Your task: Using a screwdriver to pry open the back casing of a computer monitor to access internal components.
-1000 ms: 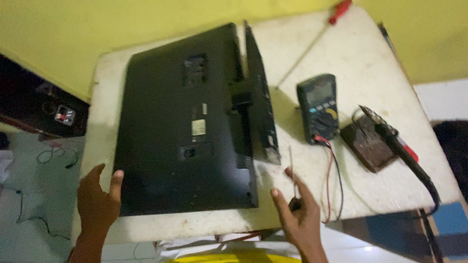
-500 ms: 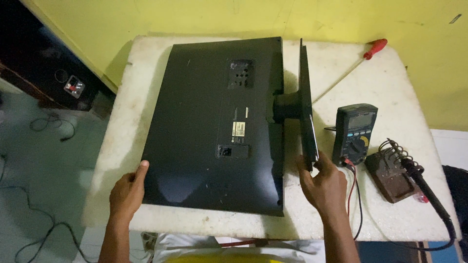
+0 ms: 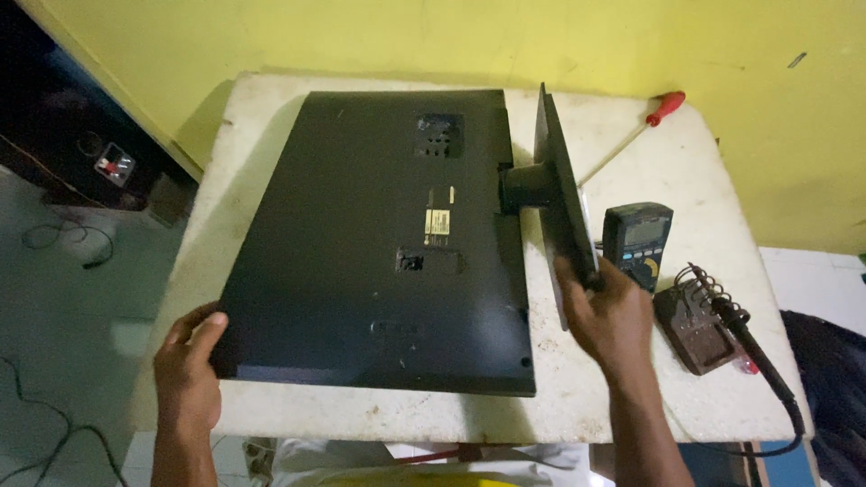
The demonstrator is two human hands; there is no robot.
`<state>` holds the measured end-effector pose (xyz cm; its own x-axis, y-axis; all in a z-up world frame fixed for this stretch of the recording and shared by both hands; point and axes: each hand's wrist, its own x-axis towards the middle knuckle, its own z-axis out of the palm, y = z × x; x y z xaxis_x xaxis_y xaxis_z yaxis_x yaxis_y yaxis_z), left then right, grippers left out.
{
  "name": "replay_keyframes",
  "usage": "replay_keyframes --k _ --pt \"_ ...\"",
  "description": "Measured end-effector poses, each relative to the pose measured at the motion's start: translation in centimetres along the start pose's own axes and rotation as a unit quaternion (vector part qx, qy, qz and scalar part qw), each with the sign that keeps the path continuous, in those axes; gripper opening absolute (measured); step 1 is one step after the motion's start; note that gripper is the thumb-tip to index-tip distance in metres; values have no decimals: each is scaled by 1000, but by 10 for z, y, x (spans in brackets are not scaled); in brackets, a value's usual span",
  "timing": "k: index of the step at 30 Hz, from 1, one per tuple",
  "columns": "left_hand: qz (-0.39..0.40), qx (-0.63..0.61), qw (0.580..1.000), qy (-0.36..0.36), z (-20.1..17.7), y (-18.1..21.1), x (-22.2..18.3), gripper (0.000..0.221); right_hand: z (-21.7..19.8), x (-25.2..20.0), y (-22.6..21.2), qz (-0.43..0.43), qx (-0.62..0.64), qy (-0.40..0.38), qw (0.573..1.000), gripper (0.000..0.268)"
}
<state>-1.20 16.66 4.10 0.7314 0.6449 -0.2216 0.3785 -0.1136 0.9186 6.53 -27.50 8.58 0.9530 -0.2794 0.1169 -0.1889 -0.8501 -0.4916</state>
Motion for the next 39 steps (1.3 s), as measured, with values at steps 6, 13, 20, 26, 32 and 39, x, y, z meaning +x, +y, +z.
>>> replay_keyframes --k 6,13,20,26,32,39 --pt "126 -445 887 -11 -2 -3 -2 54 -52 30 -55 28 21 -1 999 57" --pt "155 -537 829 -27 34 66 -19 38 -94 64 -99 66 -10 -33 997 66" --pt "360 -483 798 13 126 115 -75 79 -102 83 -101 52 -20 -8 998 76" --pt "283 -655 700 35 156 140 -86 56 -96 75 -81 31 52 -21 998 78" --pt "243 -723 644 49 170 151 -80 49 -84 59 -58 -36 113 -8 993 84" --pt "139 -698 701 43 154 166 -84 48 -92 38 -60 -75 192 4 978 63"
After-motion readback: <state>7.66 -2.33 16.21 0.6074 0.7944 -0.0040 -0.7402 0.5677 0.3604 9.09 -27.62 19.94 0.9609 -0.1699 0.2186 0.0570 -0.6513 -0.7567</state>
